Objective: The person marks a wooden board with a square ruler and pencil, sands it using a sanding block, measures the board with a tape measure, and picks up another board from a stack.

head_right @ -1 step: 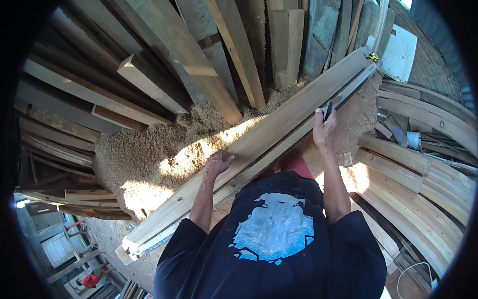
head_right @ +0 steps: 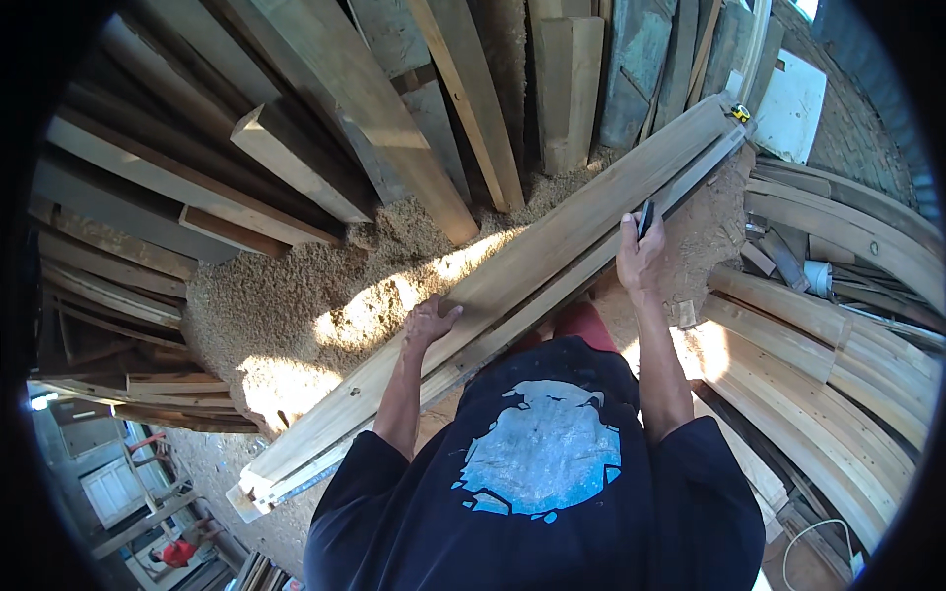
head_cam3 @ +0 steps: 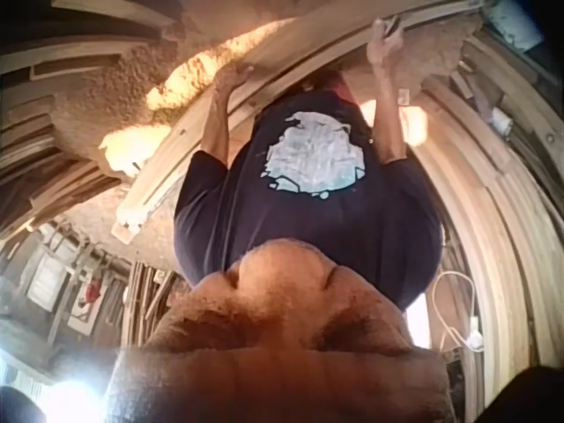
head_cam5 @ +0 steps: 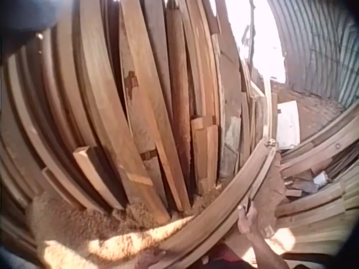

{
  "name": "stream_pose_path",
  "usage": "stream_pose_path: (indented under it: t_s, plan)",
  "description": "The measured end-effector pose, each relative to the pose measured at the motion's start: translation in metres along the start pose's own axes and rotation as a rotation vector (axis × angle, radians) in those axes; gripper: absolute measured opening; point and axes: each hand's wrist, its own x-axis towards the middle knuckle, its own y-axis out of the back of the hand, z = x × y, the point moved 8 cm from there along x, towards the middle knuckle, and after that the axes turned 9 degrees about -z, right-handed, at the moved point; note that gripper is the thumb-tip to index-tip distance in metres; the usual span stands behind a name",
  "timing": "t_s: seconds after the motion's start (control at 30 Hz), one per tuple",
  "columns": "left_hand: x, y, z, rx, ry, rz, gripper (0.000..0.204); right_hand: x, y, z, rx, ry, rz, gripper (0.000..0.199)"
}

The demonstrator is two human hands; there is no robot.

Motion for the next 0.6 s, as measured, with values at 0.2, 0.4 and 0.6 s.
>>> stream_pose_path:
  t_s: [0.2, 0.4, 0.6]
  plan:
    - [0.010, 0.006, -0.001, 0.002, 0.033, 0.056, 0.074, 0.023, -0.025, -0.031, -0.203, 0.125, -0.101, 0.035]
    - [0.030, -0.006, -0.007, -0.057, 0.050, -0.054, 0.089, 0.065, -0.080, -0.030, -0.312, 0.169, -0.296, 0.035]
    - [0.033, -0.022, -0.011, -0.153, 0.020, -0.086, 0.092, 0.096, -0.149, 0.002, -0.476, 0.213, -0.520, 0.037]
